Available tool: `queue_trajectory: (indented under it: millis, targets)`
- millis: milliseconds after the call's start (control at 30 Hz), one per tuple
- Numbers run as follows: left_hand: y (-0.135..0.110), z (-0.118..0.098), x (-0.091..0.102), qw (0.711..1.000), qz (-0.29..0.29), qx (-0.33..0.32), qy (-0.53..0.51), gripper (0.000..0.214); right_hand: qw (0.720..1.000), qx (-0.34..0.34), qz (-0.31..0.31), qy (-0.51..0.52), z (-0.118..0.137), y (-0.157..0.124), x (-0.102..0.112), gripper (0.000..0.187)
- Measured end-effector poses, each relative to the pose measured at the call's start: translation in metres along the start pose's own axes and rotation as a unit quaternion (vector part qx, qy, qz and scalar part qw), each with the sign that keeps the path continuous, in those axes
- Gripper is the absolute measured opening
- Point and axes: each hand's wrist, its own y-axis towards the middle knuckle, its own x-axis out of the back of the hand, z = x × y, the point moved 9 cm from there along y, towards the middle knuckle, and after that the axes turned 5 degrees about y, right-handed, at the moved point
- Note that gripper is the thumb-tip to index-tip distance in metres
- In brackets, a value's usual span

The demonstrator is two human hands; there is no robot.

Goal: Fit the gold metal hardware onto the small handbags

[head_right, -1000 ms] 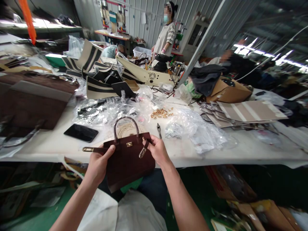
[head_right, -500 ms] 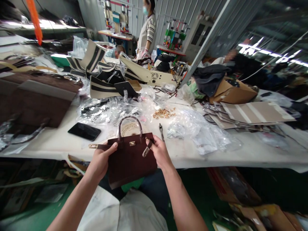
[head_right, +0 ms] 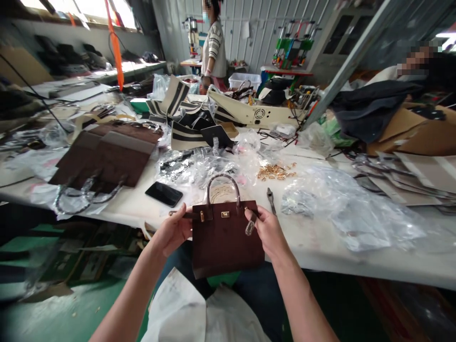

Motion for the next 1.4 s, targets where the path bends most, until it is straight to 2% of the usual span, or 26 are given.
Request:
queue_trajectory:
  millis: [167, 333, 433, 600, 800, 967, 1200, 1400]
  targets:
    - [0.000, -0.003, 0.003, 0.992, -0.048, -0.042, 0.112, 0.053, 1.000, -0.009, 0.018, 0.016, 0.001, 0.000, -0.007, 0.059]
    - [0.005, -0.010, 0.005, 0.968, -0.116, -0.100, 0.200, 0.055, 0.998, -0.009, 0.038, 0.039, 0.004, -0.005, -0.015, 0.057]
    - [0.006, -0.012, 0.004, 0.968, -0.102, -0.082, 0.213, 0.057, 0.996, -0.009, 0.072, 0.044, 0.008, -0.008, -0.017, 0.054]
    - [0.006, -0.012, 0.007, 0.971, -0.067, -0.033, 0.229, 0.060, 0.992, -0.058, 0.110, 0.024, 0.001, -0.011, -0.018, 0.055]
    - [0.007, -0.016, 0.013, 0.956, -0.077, -0.035, 0.279, 0.058, 0.999, -0.017, 0.022, 0.028, -0.010, -0.007, -0.014, 0.056]
    - [0.010, -0.018, 0.013, 0.957, -0.069, -0.025, 0.279, 0.057, 1.000, 0.022, -0.016, 0.015, -0.009, -0.011, -0.012, 0.054]
    - [0.016, -0.016, 0.021, 0.961, -0.060, 0.026, 0.269, 0.061, 0.999, 0.028, -0.021, 0.010, -0.004, -0.018, -0.014, 0.053]
    - [0.018, -0.013, 0.029, 0.958, -0.021, 0.048, 0.281, 0.058, 0.999, 0.025, -0.032, -0.004, -0.001, -0.019, -0.013, 0.056]
